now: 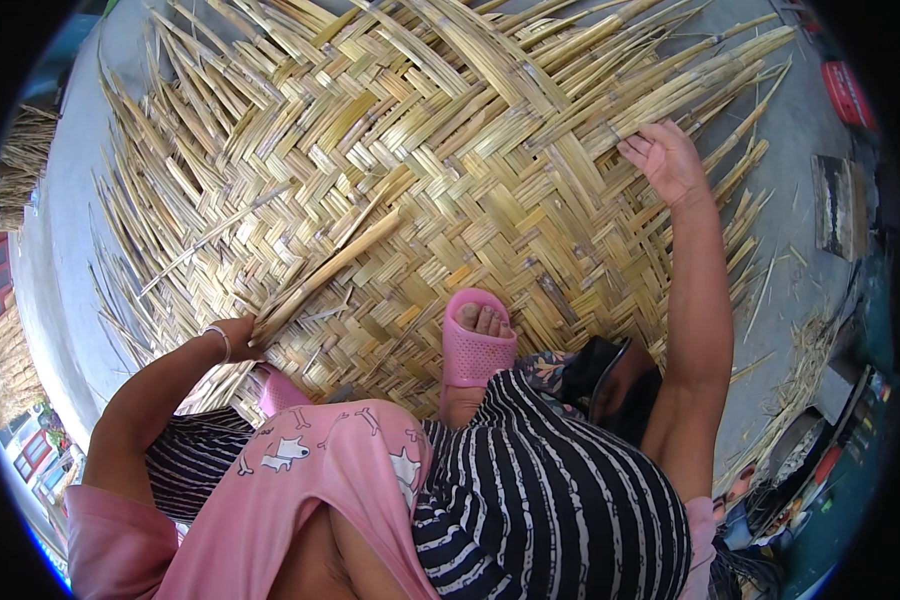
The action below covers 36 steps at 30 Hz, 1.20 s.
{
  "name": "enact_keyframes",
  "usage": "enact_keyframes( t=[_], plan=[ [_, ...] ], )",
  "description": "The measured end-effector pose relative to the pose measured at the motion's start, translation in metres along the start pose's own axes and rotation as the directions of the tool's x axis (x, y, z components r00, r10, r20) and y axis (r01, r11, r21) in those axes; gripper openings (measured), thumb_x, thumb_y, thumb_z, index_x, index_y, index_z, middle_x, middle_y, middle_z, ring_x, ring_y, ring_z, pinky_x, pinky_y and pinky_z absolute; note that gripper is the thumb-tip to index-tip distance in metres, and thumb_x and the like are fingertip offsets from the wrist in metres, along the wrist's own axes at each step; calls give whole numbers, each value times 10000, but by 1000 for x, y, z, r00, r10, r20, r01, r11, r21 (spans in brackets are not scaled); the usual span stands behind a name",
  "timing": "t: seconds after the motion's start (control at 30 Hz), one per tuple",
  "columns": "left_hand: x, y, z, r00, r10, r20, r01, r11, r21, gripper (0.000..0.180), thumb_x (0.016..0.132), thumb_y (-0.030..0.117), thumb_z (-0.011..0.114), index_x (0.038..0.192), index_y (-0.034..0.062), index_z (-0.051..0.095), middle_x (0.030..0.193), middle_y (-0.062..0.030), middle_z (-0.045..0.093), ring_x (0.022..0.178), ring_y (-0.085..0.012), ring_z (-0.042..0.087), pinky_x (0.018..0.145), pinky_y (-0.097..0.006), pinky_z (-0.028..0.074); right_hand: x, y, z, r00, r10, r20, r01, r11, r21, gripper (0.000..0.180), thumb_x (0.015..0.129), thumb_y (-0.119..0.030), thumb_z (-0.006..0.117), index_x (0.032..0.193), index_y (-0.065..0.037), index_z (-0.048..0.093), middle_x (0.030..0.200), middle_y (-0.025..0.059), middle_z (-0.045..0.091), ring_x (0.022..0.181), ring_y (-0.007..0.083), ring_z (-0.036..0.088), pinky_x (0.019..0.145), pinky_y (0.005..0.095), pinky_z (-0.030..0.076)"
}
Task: The person weaves a basket by hand, interlacing dried palm strips in an over-under pattern. They repeatedly adjust and tighten the weave, working around the circular base on the floor.
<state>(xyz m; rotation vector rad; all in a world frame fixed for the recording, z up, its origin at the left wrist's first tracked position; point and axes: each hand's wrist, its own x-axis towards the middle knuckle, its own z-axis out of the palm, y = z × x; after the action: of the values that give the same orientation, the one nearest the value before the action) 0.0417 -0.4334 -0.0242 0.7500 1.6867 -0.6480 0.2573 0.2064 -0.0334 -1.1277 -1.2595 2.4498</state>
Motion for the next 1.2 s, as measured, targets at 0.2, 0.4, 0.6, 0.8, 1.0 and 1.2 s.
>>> enact_keyframes(
  t=[0.2, 0.4, 0.6, 0.8, 1.0, 1.2],
  plan=[
    [1, 0, -1, 1000, 1, -1, -1, 1000, 3, 698, 614, 491, 742, 1036, -15, 508, 933, -200, 621, 904, -347, 603, 789, -370, 471, 8, 3, -3, 988, 12, -156, -37, 987, -157, 122, 839, -23, 500, 958, -3, 520, 908, 118, 590, 800, 223, 611, 657, 306, 548],
    [4, -4, 1, 999, 32, -13, -33, 999, -33, 705, 615, 479, 746, 1055, -14, 500, 941, -204, 621, 908, -352, 600, 791, -371, 470, 15, 7, -4, 955, 32, -295, -75, 988, -137, 112, 881, -100, 505, 928, -1, 527, 834, 117, 606, 708, 191, 629, 553, 280, 545],
    [1, -2, -2, 1000, 20, -9, -21, 1000, -19, 699, 623, 466, 742, 1064, -17, 495, 943, -210, 620, 909, -351, 601, 789, -375, 471, 2, -3, -4, 947, 193, -255, -246, 949, -195, 199, 887, -217, 548, 953, -30, 528, 858, 75, 609, 752, 167, 631, 545, 277, 535],
    [5, -5, 0, 1000, 24, 13, -24, 1000, -14, 694, 624, 467, 740, 1056, -19, 498, 938, -213, 619, 903, -349, 601, 781, -369, 473, -5, -4, 12, 971, 58, -233, -124, 952, -281, 204, 884, -234, 560, 1004, -80, 501, 911, 55, 571, 812, 169, 625, 564, 275, 522],
    [4, -4, 0, 1000, 19, 5, -19, 1000, -11, 702, 615, 479, 743, 1049, -19, 508, 938, -209, 621, 902, -342, 604, 779, -363, 474, -8, 1, 7, 981, 67, -183, -104, 975, -198, 190, 876, -214, 572, 990, -83, 492, 864, 30, 531, 768, 144, 602, 540, 251, 488],
    [6, -8, 3, 999, 35, 12, -35, 999, -11, 720, 612, 483, 746, 1069, -17, 499, 940, -204, 623, 904, -343, 602, 785, -362, 472, -13, 11, 9, 943, -97, -317, -67, 881, -468, 162, 856, -223, 618, 896, -86, 542, 763, -8, 553, 694, 86, 583, 513, 209, 448]
  ],
)
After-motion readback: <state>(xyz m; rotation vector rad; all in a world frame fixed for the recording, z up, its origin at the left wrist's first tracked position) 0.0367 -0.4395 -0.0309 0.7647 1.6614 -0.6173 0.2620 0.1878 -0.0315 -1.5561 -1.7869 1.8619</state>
